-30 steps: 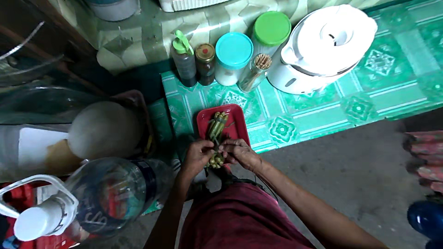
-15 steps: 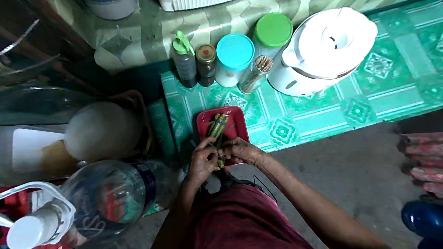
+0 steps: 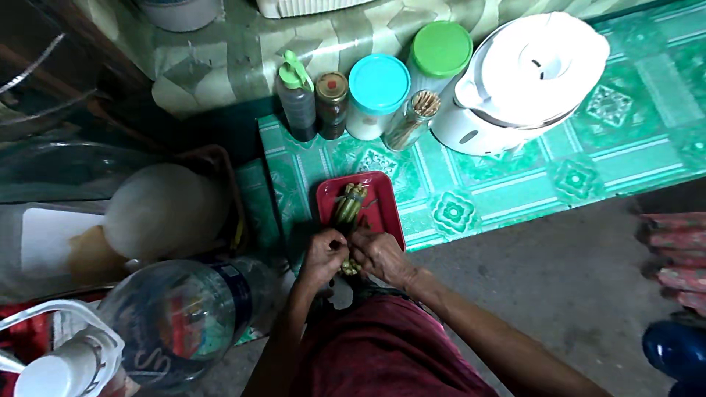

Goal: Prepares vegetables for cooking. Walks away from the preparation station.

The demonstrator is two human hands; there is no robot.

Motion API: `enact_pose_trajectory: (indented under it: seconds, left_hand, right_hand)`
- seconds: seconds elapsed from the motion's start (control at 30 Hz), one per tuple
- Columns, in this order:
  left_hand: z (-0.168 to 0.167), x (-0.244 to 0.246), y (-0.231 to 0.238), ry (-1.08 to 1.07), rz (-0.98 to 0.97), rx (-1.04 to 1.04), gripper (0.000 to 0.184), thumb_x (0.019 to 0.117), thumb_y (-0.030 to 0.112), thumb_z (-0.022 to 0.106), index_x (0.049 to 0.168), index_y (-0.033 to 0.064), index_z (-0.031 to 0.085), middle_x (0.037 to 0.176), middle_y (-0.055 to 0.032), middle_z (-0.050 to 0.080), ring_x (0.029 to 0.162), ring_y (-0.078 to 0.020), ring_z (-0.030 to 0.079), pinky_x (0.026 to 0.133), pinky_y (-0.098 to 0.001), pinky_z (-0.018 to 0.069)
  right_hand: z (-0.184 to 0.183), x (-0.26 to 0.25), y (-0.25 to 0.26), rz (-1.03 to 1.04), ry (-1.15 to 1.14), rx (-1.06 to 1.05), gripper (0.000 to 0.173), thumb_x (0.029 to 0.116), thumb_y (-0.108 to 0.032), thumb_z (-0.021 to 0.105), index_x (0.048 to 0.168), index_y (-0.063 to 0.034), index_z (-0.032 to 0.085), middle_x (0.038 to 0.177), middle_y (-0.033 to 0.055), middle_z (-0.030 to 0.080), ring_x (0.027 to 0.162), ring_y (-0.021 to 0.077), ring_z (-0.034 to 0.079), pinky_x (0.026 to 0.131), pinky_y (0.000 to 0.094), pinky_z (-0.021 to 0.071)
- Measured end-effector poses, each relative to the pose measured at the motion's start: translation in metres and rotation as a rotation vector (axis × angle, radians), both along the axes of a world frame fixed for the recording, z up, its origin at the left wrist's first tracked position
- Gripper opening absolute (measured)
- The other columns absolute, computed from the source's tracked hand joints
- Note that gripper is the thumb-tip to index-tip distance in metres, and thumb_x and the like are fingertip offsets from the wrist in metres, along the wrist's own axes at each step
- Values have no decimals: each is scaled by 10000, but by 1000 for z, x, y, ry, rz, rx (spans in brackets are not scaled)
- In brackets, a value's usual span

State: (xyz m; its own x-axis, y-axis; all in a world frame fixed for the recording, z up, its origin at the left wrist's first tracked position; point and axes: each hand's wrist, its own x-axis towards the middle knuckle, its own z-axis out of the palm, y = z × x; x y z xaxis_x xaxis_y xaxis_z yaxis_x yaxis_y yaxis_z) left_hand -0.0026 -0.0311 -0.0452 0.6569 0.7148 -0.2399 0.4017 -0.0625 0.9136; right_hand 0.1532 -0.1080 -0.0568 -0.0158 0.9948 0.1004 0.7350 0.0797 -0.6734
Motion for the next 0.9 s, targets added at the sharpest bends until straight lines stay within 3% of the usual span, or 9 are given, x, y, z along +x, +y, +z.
enact_pose_trajectory:
  seconds: [0.07,0.13,0.2,0.23,0.33,0.5,0.73,0.83,0.9]
  left_hand:
    - [-5,1,-2,-18,-9,70,23,915,-29,624,906,-35,645,1050,-169,652,917,-214,641,777,-351,558]
    - [-10,2,-4,-36,-1,127,11,907,-50,631,901,-45,639,1082,-184,644,960,-231,636,802,-356,556]
    - [-10,3,-6,-2,3,141,57,922,-50,644,975,-47,664,1121,-188,632,919,-214,646,755,-330,572]
    - [-9,3,-6,22,-1,143,106,927,-45,658,1032,-43,671,1160,-196,624,913,-219,659,753,-337,585]
    - [-10,2,-5,3,-1,184,184,925,-21,691,1108,-32,702,1198,-200,630,940,-232,672,796,-355,591]
    - [-17,-2,-13,-93,55,213,206,921,-5,704,1120,-30,750,1120,-170,700,992,-202,691,882,-327,582]
    - [-14,7,-18,-109,135,256,104,954,29,672,989,-23,756,999,-133,716,870,-123,689,801,-249,577]
    - [-2,9,-18,14,195,230,84,939,1,655,941,-30,733,954,-134,702,797,-137,663,730,-268,565]
    - [5,10,-17,129,216,210,86,948,3,652,937,-37,727,956,-159,706,811,-211,674,747,-369,574]
  right_hand:
    - [3,3,4,-4,120,-75,118,902,8,599,908,66,702,862,206,681,761,361,701,636,532,557]
    - [9,10,8,-56,408,-277,151,958,14,573,918,64,709,824,153,675,744,241,650,693,427,533]
    - [6,19,15,-152,737,-508,191,990,-31,539,872,-8,688,688,-5,581,560,33,481,530,205,412]
    - [6,23,17,-198,889,-626,216,1003,-39,517,856,-34,675,610,-49,526,457,-5,409,430,158,350]
    - [14,29,23,-305,1079,-837,245,1017,-33,485,831,-55,645,528,-59,463,379,9,360,364,159,312]
    - [16,27,23,-386,1087,-891,210,1042,-61,477,878,-62,608,558,-55,486,392,16,380,375,165,333]
    - [17,26,18,-349,1063,-842,204,1028,-53,493,875,-59,627,569,-48,502,394,5,378,376,152,327]
    - [28,22,8,-209,724,-674,111,1024,-17,547,999,12,651,700,26,562,487,53,466,451,187,408]
    - [29,22,1,-118,404,-568,66,986,-1,611,971,37,663,803,125,639,650,191,599,613,351,508]
